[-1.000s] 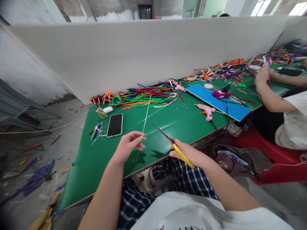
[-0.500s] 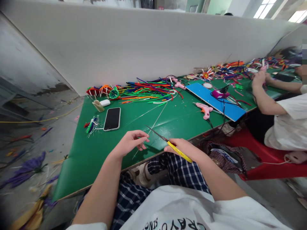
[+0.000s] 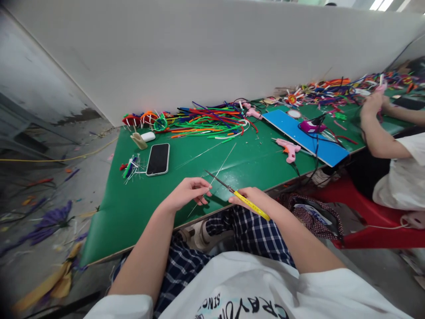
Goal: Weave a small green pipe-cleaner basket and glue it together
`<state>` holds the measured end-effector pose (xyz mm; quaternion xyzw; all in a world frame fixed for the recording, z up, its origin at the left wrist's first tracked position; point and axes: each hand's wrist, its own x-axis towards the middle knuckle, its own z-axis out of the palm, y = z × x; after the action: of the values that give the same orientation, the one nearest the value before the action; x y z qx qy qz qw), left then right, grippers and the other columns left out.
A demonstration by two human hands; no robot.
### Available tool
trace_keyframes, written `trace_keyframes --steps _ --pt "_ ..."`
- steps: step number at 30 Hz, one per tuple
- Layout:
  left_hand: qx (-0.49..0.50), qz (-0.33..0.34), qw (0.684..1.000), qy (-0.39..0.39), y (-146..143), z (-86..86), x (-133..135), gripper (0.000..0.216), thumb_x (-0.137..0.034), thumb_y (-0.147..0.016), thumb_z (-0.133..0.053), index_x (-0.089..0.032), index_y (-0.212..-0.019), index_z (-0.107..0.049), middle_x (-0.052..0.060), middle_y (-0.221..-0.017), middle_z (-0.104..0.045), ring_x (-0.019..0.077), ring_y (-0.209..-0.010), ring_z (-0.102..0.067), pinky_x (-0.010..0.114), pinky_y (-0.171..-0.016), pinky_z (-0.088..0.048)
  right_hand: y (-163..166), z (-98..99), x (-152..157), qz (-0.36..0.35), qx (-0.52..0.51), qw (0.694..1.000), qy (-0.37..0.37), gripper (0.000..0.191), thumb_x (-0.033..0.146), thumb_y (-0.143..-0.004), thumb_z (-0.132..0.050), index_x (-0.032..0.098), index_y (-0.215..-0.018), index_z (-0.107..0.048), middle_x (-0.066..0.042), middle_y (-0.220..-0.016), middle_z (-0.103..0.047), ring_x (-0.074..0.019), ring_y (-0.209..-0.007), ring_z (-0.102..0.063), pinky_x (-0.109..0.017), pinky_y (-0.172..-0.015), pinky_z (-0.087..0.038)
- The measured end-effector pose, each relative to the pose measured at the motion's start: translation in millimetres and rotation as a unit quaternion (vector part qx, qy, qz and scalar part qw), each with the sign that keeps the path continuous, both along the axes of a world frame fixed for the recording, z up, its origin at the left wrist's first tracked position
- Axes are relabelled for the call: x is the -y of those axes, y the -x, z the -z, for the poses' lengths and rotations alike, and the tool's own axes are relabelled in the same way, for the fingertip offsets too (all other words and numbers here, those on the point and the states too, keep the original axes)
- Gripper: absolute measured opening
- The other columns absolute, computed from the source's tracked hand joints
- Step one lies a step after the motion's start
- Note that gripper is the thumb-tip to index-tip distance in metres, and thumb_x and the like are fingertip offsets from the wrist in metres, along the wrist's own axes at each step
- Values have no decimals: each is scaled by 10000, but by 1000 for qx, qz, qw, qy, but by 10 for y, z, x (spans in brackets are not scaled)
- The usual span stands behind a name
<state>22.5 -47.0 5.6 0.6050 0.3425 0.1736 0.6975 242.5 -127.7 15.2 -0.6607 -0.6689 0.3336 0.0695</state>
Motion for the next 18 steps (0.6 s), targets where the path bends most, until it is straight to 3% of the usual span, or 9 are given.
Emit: trace_keyframes --steps 10,18 --pt "-11 -17 1000 -1 -5 61 -33 246 -325 -687 -595 -127 -833 -592 78 -744 -646 147 -634 -628 213 -500 -480 -24 38 -81 -21 78 996 -24 492 638 -713 -401 190 -540 -506 -12 -496 -504 -126 -481 -438 -236 -478 -254" --pt "-13 -23 1000 1 -23 42 -26 235 -325 -684 -597 -131 -817 -586 70 -741 -646 116 -586 -602 207 -490 -469 -38 4 -117 -37 123 991 -29 540 687 -709 -342 209 -553 -540 -49 -538 -563 -165 -518 -505 -245 -479 -240"
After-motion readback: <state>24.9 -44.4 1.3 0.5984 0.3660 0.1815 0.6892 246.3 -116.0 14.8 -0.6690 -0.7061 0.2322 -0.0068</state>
